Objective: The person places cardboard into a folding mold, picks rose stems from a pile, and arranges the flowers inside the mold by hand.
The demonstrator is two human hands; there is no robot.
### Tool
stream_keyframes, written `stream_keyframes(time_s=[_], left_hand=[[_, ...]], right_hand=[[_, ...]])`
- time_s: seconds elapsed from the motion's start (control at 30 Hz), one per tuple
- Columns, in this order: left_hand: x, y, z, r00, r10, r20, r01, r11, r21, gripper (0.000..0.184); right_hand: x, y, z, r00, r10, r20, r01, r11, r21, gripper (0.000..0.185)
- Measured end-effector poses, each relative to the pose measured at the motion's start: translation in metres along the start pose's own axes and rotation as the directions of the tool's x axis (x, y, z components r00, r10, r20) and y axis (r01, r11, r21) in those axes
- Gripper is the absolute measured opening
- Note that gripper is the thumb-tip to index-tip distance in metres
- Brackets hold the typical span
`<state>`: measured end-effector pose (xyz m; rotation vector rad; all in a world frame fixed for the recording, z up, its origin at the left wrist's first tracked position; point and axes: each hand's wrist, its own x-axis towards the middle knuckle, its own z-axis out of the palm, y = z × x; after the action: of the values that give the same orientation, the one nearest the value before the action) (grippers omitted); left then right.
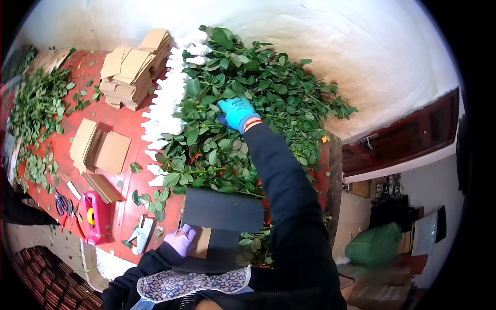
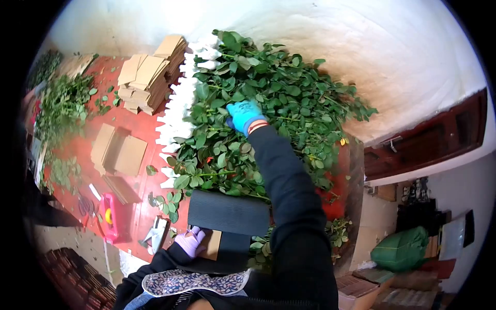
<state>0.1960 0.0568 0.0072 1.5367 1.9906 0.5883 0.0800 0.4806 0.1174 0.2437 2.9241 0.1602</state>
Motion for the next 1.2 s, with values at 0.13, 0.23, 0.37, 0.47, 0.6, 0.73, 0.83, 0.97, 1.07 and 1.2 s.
stream_keyframes(time_s=[0.13,0.23,0.37,0.47,0.6,0.73,0.83,0.97,1.07,1.2], left_hand=[[-0.001,0.001,0.001,1.0,-0.005,-0.009,0.005,0.999,0.035,0.039],[0.0,-0.001,0.001,1.0,0.006,-0.019,-0.006,1.0,-0.002,0.038],[0.0,-0.001,0.0,1.0,0.006,0.002,-0.006,1.0,0.004,0.037],[0.001,0.0,0.0,1.0,0.013,-0.004,-0.013,1.0,0.001,0.035],[0.004,0.0,-0.003,0.998,0.049,-0.05,-0.049,0.999,-0.012,0.031],[0.001,-0.004,0.006,0.999,0.014,-0.049,-0.016,0.999,-0.035,0.027],[0.0,-0.01,0.014,0.996,-0.016,0.091,0.014,1.0,0.018,0.056],[0.001,-0.003,0.005,0.992,0.05,-0.117,-0.057,0.996,-0.063,0.027],[0.0,-0.005,0.007,0.992,0.057,-0.115,-0.064,0.996,-0.058,0.026],[0.0,-0.005,0.001,0.999,0.033,-0.038,-0.034,0.999,-0.032,0.037]], right_hand=[[-0.016,0.007,-0.001,0.994,-0.001,-0.111,-0.004,0.999,-0.038,0.028],[-0.045,0.034,-0.032,0.907,0.003,-0.422,0.036,0.996,0.086,0.019],[-0.096,0.053,-0.111,0.633,0.161,-0.757,0.073,0.961,0.266,0.02],[-0.097,0.046,-0.128,0.788,0.13,-0.602,0.06,0.957,0.285,0.043],[-0.06,0.031,-0.084,0.974,0.003,-0.228,0.006,0.999,0.04,0.055],[-0.065,0.011,-0.081,0.99,0.053,-0.134,-0.03,0.985,0.169,0.049],[-0.07,0.01,-0.073,0.989,-0.024,-0.149,0.042,0.992,0.122,0.046],[-0.07,-0.003,-0.07,0.997,-0.08,-0.011,0.08,0.996,0.041,0.044],[-0.055,-0.012,-0.006,0.982,-0.147,-0.118,0.143,0.989,-0.036,0.028],[-0.048,-0.003,0.0,0.978,-0.151,-0.141,0.125,0.976,-0.18,0.016]])
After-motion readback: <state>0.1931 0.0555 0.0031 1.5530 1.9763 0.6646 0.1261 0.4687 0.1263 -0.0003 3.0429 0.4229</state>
